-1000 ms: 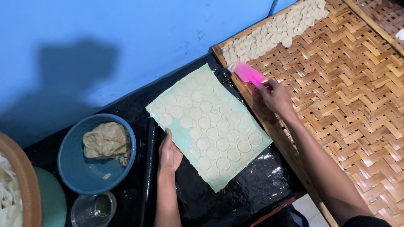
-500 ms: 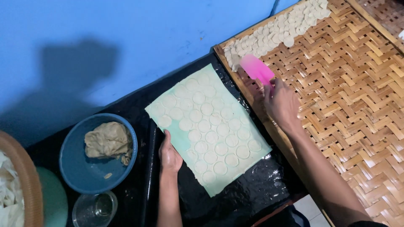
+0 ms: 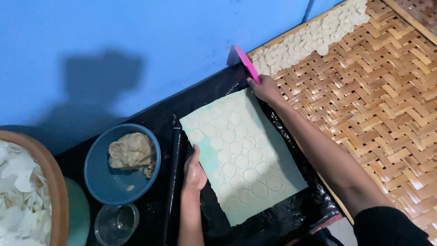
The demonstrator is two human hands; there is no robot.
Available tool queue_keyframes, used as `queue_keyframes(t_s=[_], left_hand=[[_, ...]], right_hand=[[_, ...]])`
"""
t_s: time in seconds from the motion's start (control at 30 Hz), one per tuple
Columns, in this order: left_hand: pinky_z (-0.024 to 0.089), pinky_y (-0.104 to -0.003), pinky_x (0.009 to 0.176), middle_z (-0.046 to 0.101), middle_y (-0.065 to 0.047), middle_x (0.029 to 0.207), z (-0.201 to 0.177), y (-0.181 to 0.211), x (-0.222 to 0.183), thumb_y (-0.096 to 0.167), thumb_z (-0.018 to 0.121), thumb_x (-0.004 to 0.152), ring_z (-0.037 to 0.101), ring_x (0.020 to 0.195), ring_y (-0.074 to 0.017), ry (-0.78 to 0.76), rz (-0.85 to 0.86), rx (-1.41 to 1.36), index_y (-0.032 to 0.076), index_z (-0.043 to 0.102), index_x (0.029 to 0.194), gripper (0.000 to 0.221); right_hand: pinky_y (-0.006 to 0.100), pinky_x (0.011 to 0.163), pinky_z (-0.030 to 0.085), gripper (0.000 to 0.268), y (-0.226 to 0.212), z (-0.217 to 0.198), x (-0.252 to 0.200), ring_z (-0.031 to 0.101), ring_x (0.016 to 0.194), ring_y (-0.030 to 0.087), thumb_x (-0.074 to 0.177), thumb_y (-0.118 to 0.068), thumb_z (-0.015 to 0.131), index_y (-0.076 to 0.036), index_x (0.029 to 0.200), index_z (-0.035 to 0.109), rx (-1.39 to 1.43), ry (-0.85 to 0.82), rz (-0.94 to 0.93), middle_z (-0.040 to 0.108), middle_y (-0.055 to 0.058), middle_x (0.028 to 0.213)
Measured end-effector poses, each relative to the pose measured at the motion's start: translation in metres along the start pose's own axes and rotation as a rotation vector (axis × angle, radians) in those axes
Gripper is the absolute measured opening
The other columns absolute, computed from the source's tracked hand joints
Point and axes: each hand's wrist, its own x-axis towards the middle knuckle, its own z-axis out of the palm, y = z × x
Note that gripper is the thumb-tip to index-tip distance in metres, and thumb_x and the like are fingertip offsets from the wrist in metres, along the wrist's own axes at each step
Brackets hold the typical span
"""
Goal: The recorder uses a pink spatula to pick up circular dough pieces from a prep sheet and place them onto a woven bamboo tray.
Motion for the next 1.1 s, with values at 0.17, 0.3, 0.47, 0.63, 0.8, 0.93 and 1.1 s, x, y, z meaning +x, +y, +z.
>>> queue_keyframes(t_s=[0.17, 0.3, 0.47, 0.63, 0.8, 0.93, 1.1], left_hand=[[0.037, -0.039, 0.115, 0.050, -0.013, 0.153, 0.006, 0.002, 0.002, 0.042, 0.048, 0.103, 0.049, 0.137, -0.0255, 0.019, 0.016, 0.013, -0.003, 0.043, 0.150, 0.066], [0.038, -0.039, 0.114, 0.052, -0.013, 0.151, 0.017, 0.007, 0.010, 0.043, 0.048, 0.102, 0.051, 0.136, -0.0269, 0.078, 0.009, 0.007, -0.002, 0.045, 0.149, 0.065], [0.040, -0.040, 0.113, 0.055, -0.014, 0.148, 0.022, 0.007, 0.035, 0.041, 0.050, 0.103, 0.053, 0.133, -0.0274, 0.063, 0.050, 0.022, -0.004, 0.048, 0.147, 0.063], [0.038, -0.039, 0.115, 0.053, -0.014, 0.150, 0.012, 0.008, 0.054, 0.042, 0.051, 0.106, 0.051, 0.136, -0.0256, -0.011, 0.088, -0.007, -0.006, 0.045, 0.149, 0.065], [0.037, -0.042, 0.118, 0.048, -0.011, 0.154, 0.012, 0.009, 0.046, 0.044, 0.051, 0.104, 0.048, 0.139, -0.0258, -0.160, 0.049, -0.106, 0.001, 0.036, 0.156, 0.069], [0.037, -0.042, 0.118, 0.047, -0.012, 0.155, 0.009, 0.008, 0.044, 0.044, 0.050, 0.105, 0.047, 0.140, -0.0268, -0.149, 0.038, -0.120, 0.001, 0.035, 0.157, 0.070], [0.037, -0.043, 0.118, 0.044, -0.011, 0.156, 0.015, 0.012, 0.041, 0.044, 0.049, 0.105, 0.046, 0.141, -0.0257, -0.168, 0.028, -0.118, 0.003, 0.031, 0.158, 0.070]], right_hand=[[0.044, 0.078, 0.054, 0.048, -0.010, 0.001, -0.003, 0.072, 0.082, 0.032, 0.095, -0.046, 0.065, 0.000, 0.106, 0.072, 0.040, -0.002, -0.010, 0.074, 0.022, 0.087], [0.048, 0.076, 0.054, 0.052, -0.027, -0.031, -0.040, 0.071, 0.078, 0.036, 0.099, -0.049, 0.062, 0.002, 0.102, 0.073, -0.087, 0.035, -0.061, 0.073, 0.024, 0.083], [0.049, 0.068, 0.052, 0.051, -0.021, -0.084, -0.115, 0.069, 0.070, 0.033, 0.108, -0.046, 0.048, 0.000, 0.104, 0.070, -0.114, 0.095, -0.099, 0.071, 0.019, 0.080], [0.049, 0.052, 0.047, 0.038, -0.007, -0.106, -0.192, 0.059, 0.054, 0.033, 0.109, -0.036, 0.050, -0.002, 0.111, 0.068, -0.280, -0.075, -0.017, 0.068, 0.018, 0.069], [0.044, 0.057, 0.059, 0.036, 0.022, -0.079, -0.249, 0.073, 0.058, 0.029, 0.098, -0.034, 0.063, -0.006, 0.118, 0.071, -0.314, -0.191, -0.267, 0.076, 0.018, 0.085], [0.046, 0.066, 0.058, 0.034, -0.010, -0.068, -0.263, 0.074, 0.073, 0.037, 0.094, -0.020, 0.063, 0.000, 0.122, 0.068, -0.269, -0.135, -0.331, 0.074, 0.024, 0.086], [0.048, 0.063, 0.056, 0.034, -0.025, -0.057, -0.255, 0.071, 0.069, 0.039, 0.096, -0.019, 0.061, 0.000, 0.124, 0.066, -0.266, -0.099, -0.224, 0.071, 0.026, 0.083]])
